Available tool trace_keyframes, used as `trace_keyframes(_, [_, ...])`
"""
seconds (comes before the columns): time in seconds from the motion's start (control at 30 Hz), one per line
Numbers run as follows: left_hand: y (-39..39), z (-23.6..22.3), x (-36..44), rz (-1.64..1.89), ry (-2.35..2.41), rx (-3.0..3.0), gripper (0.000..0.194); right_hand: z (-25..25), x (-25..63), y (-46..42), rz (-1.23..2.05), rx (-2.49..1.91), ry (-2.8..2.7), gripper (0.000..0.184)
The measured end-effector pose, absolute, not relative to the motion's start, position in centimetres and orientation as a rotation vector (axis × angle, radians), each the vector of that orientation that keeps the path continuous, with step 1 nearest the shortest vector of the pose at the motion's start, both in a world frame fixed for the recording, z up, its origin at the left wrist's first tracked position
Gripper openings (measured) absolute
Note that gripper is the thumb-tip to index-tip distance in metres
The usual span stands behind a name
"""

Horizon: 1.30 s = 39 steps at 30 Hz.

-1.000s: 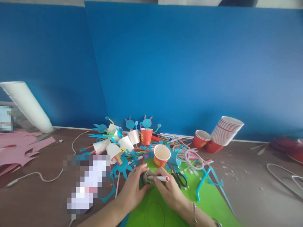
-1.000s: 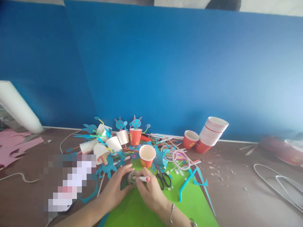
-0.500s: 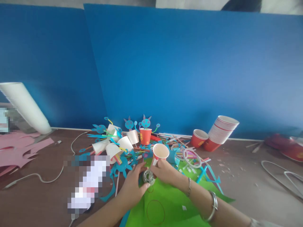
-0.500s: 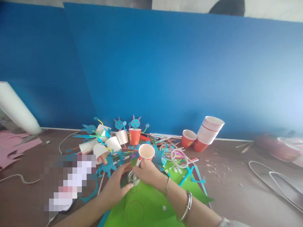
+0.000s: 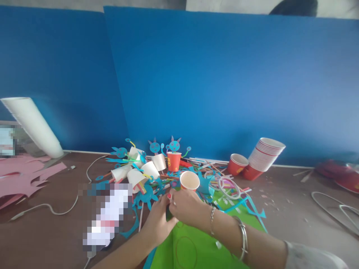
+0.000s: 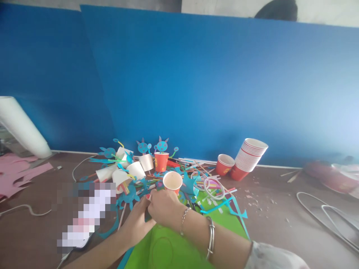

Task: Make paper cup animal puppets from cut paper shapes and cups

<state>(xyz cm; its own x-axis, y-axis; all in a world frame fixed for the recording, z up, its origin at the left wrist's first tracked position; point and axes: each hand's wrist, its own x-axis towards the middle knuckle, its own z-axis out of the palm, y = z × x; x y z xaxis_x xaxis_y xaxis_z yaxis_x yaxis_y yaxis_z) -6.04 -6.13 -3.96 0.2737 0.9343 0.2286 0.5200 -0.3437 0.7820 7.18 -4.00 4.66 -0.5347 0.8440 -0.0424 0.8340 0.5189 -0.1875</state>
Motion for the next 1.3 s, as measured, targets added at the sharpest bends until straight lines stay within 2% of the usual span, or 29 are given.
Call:
trace_keyframes(0.1, [-6.2, -4.1, -6.0, 0.947, 1.278, 1.997, 0.048, 4.7, 7.2, -4.9, 0.314, -1.553, -2.705, 0.021])
trace_keyframes(0.27, [-6.2, -4.7, -6.1, 0.939, 1.306, 1.938, 0.063, 3.8, 8.3, -6.1, 0.377, -1.509, -2.72, 0.026])
trace_keyframes(0.37, [-6.2, -4.8, -6.1, 0.939, 1.311, 1.94, 0.058, 3.1, 9.5, -6.5, 0.452, -1.353, -2.701, 0.028])
trace_keyframes(0.47, [-6.2, -4.3, -6.0, 0.908, 1.297, 1.923, 0.052, 2.8, 10.6, -6.6, 0.525, -1.228, -2.668, 0.025])
trace_keyframes(0.63, [-6.2, -3.6, -6.1, 0.875, 1.277, 1.871, 0.07, 2.6, 11.5, -6.2, 0.616, -1.172, -2.565, 0.017])
trace_keyframes(0.7, [-6.2, -3.7, -6.1, 0.879, 1.276, 1.873, 0.067, 2.7, 11.8, -6.1, 0.675, -1.175, -2.495, 0.014])
trace_keyframes(0.8, [-6.1, -4.1, -6.1, 0.882, 1.307, 1.885, 0.055, 2.6, 12.4, -6.5, 0.785, -1.201, -2.276, 0.011])
trace_keyframes(0.87, [-6.1, -4.2, -6.1, 0.864, 1.32, 1.878, 0.058, 2.1, 13.0, -6.8, 0.873, -1.187, -2.076, 0.011])
trace_keyframes(0.93, [-6.1, -4.2, -6.1, 0.842, 1.312, 1.874, 0.062, 1.2, 13.7, -7.2, 1.008, -1.16, -1.848, 0.017])
trace_keyframes(1.1, [-6.3, -3.6, -6.2, 0.814, 1.331, 1.844, 0.05, -1.5, 14.6, -7.3, 1.38, -1.179, -1.2, 0.026])
trace_keyframes(1.3, [-6.5, -3.4, -6.2, 0.804, 1.346, 1.798, 0.056, -2.7, 14.5, -7.0, 1.433, -1.147, -1.063, 0.028])
